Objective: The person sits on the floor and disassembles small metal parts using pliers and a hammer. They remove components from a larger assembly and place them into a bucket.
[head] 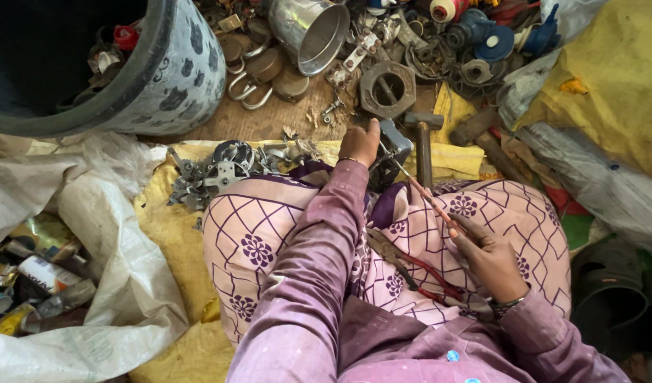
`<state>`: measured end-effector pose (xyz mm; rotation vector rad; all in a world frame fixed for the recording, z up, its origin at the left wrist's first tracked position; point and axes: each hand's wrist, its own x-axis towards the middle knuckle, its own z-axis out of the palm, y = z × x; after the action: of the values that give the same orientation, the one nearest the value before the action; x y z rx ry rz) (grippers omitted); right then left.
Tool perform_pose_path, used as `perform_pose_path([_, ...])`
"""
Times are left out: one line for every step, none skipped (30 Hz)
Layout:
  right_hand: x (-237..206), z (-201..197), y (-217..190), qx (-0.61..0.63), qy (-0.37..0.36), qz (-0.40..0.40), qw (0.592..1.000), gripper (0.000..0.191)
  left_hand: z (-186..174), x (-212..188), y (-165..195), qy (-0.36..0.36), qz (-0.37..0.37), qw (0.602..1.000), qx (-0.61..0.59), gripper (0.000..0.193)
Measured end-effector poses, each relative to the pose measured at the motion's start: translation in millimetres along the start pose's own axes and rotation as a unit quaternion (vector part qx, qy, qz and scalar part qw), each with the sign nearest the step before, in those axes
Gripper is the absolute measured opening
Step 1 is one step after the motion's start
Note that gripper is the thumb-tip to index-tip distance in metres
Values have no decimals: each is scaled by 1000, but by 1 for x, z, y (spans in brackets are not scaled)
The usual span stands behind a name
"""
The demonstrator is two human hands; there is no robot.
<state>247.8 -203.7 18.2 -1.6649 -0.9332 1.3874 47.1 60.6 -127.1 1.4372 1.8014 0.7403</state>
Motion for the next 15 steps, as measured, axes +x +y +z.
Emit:
perform_pose_path([0, 0, 0, -7, 4, 0, 1000, 43, 0, -1, 1, -5, 1, 1000, 1, 73])
perform_pose_path([0, 0, 0, -14, 7, 0, 1000, 43, 0, -1, 1, -9, 2, 1000, 1, 73])
perform_pose_path([-1, 0, -1, -22, 11, 1, 1000, 43, 0, -2, 1, -14, 2, 1000, 2, 73])
perform_pose_path([-1, 1, -1, -23, 12, 5, 1000, 43, 0, -3, 1, -13, 1, 1000, 2, 73])
perform_pose_path([-1, 1, -1, -25, 13, 8, 1000, 43, 0, -3, 2, -11, 0, 1000, 1, 73])
perform_pose_path([-1, 1, -1, -26, 15, 11, 999, 43, -1, -3, 3, -10, 0, 1000, 0, 73])
perform_pose_path([-2, 1, -2, -33, 16, 10, 999, 44, -2, -3, 3, -13, -1, 1000, -4, 72])
perform_pose_path([-2, 1, -2, -41, 17, 10, 999, 44, -3, -4, 4, -16, -1, 1000, -7, 72])
perform_pose_path([-2, 0, -2, -48, 18, 9, 999, 44, -3, -4, 5, -19, -2, 1000, -11, 72])
perform_pose_path([-1, 1, -2, -37, 12, 1, 999, 44, -4, -4, 5, -20, -7, 1000, -12, 72])
perform_pose_path([-2, 1, -2, -26, 8, -6, 1000, 44, -4, -4, 5, -22, -12, 1000, -14, 71])
perform_pose_path([-2, 2, -2, -15, 4, -12, 1000, 43, -3, -4, 5, -24, -17, 999, -15, 71])
perform_pose_path([-2, 3, -2, -19, 7, -7, 1000, 44, -2, -4, 5, -18, -11, 1000, -10, 71])
perform_pose_path([-2, 4, -2, -24, 10, -3, 1000, 44, -2, -4, 4, -12, -5, 1000, -4, 72])
perform_pose_path([-3, 4, -3, -29, 14, 1, 999, 45, -1, -3, 4, -7, 2, 1000, 2, 72])
